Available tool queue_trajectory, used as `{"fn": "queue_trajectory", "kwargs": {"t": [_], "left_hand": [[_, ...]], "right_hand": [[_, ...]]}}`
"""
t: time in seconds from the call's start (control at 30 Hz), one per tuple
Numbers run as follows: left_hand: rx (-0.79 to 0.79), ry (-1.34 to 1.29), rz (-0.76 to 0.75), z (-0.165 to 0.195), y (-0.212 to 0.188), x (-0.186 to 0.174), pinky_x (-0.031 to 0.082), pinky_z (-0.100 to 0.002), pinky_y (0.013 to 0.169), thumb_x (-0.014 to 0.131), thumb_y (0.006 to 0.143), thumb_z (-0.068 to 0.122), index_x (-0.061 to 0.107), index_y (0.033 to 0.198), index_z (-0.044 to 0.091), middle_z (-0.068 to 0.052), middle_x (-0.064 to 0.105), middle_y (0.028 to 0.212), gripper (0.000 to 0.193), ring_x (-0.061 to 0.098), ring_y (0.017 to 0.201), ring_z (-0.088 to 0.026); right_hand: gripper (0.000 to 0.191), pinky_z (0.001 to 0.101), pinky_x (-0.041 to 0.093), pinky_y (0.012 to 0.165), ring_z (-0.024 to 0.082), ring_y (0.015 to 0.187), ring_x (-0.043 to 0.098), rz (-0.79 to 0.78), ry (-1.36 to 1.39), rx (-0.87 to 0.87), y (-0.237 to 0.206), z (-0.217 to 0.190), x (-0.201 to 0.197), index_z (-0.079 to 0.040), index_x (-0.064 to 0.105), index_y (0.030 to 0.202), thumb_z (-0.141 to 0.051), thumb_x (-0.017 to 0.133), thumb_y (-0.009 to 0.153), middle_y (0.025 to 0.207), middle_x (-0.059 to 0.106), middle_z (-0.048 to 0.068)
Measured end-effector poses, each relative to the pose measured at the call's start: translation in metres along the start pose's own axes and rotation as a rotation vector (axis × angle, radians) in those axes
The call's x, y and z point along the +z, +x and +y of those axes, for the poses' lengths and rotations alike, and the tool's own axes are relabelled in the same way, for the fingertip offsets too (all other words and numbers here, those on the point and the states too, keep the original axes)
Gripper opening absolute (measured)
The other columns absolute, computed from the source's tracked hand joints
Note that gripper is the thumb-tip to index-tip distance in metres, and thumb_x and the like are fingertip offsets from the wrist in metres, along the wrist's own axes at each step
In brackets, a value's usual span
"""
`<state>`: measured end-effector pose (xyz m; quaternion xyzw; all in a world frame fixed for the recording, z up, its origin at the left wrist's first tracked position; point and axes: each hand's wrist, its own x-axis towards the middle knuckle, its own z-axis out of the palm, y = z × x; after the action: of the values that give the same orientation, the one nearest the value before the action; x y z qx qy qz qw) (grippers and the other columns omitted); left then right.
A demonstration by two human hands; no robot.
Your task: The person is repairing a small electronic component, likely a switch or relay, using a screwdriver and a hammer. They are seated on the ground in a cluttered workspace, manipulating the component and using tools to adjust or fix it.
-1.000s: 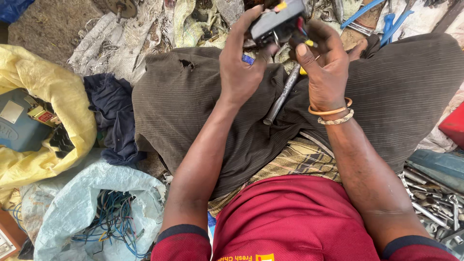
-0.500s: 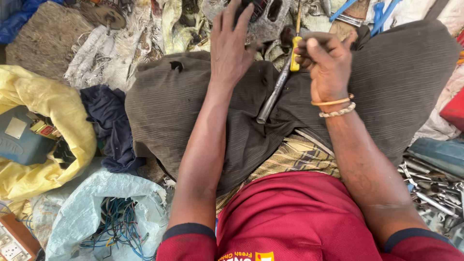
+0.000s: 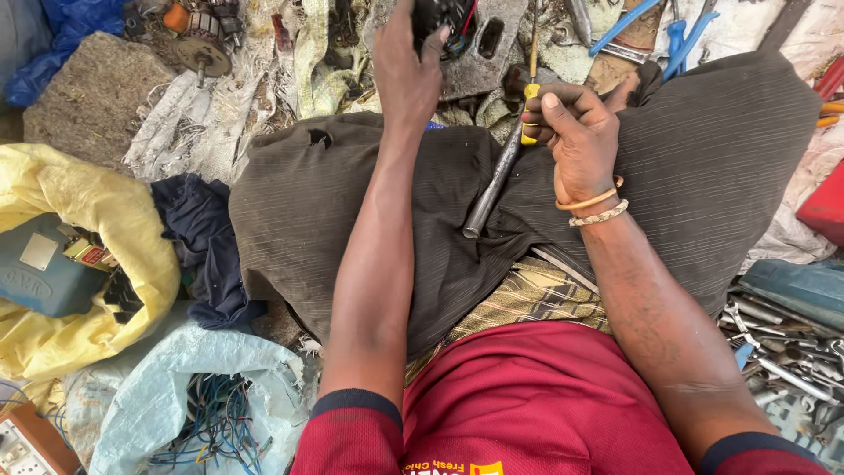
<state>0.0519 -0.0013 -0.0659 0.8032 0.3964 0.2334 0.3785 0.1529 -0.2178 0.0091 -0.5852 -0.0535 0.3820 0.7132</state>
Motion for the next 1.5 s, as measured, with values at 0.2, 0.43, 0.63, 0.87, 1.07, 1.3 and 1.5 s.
{"fn": "queue_trajectory", "kwargs": {"t": [0.2,0.43,0.63,0.87,1.07,1.3,1.5], "left_hand": [[-0.064,-0.717,-0.162,0.033,-0.022,-0.033,0.060,-0.036,0.103,0.069,0.102,0.045,0.050,0.147,-0.005,-0.016,0.070,0.130,0.070,0.070,0.118,-0.021],[-0.181,-0.729,-0.255,0.062,-0.050,-0.055,0.061,-0.036,0.101,0.071,0.099,0.044,0.054,0.142,-0.008,-0.020,0.070,0.128,0.068,0.070,0.118,-0.023],[-0.213,-0.820,-0.222,0.056,-0.058,-0.055,0.061,-0.037,0.101,0.073,0.099,0.039,0.055,0.140,-0.008,-0.022,0.072,0.126,0.065,0.071,0.117,-0.024],[-0.187,-0.804,-0.210,0.051,-0.056,-0.048,0.062,-0.039,0.103,0.073,0.099,0.038,0.055,0.141,-0.008,-0.022,0.071,0.129,0.066,0.071,0.120,-0.027],[-0.182,-0.775,-0.203,0.051,-0.056,-0.046,0.063,-0.040,0.102,0.073,0.097,0.044,0.055,0.141,-0.008,-0.023,0.069,0.129,0.070,0.072,0.120,-0.028],[-0.134,-0.690,-0.224,0.047,-0.057,-0.042,0.065,-0.040,0.100,0.071,0.098,0.049,0.058,0.138,-0.004,-0.022,0.070,0.128,0.068,0.072,0.119,-0.029],[-0.311,-0.482,-0.195,0.037,-0.050,-0.029,0.067,-0.043,0.085,0.058,0.094,0.055,0.050,0.142,0.005,-0.020,0.067,0.127,0.070,0.073,0.112,-0.030]], "right_hand": [[0.040,0.0335,0.063,0.087,0.021,0.107,0.073,-0.089,0.035,0.004,-0.001,-0.010,0.017,0.002,0.061,0.132,-0.021,0.074,0.103,0.121,0.073,0.013],[0.062,0.0383,0.064,0.100,0.022,0.123,0.068,-0.247,-0.031,-0.106,-0.008,-0.014,0.035,0.007,0.049,0.151,-0.015,0.079,0.100,0.139,0.066,0.016],[0.071,0.0401,0.063,0.107,0.023,0.129,0.065,-0.315,-0.018,-0.065,-0.011,-0.014,0.033,0.009,0.043,0.154,-0.012,0.081,0.097,0.141,0.064,0.016],[0.074,0.0413,0.060,0.113,0.024,0.132,0.064,-0.335,-0.061,-0.126,-0.009,-0.017,0.035,0.010,0.042,0.155,-0.005,0.082,0.095,0.142,0.062,0.017],[0.063,0.0403,0.065,0.103,0.022,0.127,0.067,-0.308,-0.105,-0.139,-0.010,-0.013,0.036,0.009,0.044,0.152,-0.011,0.075,0.102,0.139,0.063,0.015],[0.048,0.0421,0.067,0.090,0.025,0.108,0.072,-0.196,0.047,-0.013,0.001,0.003,0.024,0.007,0.056,0.143,-0.032,0.056,0.115,0.123,0.070,0.016],[0.047,0.0367,0.067,0.089,0.021,0.112,0.075,-0.146,-0.358,-0.128,0.016,0.010,0.012,-0.007,0.056,0.142,-0.041,0.047,0.112,0.126,0.072,0.011]]}}
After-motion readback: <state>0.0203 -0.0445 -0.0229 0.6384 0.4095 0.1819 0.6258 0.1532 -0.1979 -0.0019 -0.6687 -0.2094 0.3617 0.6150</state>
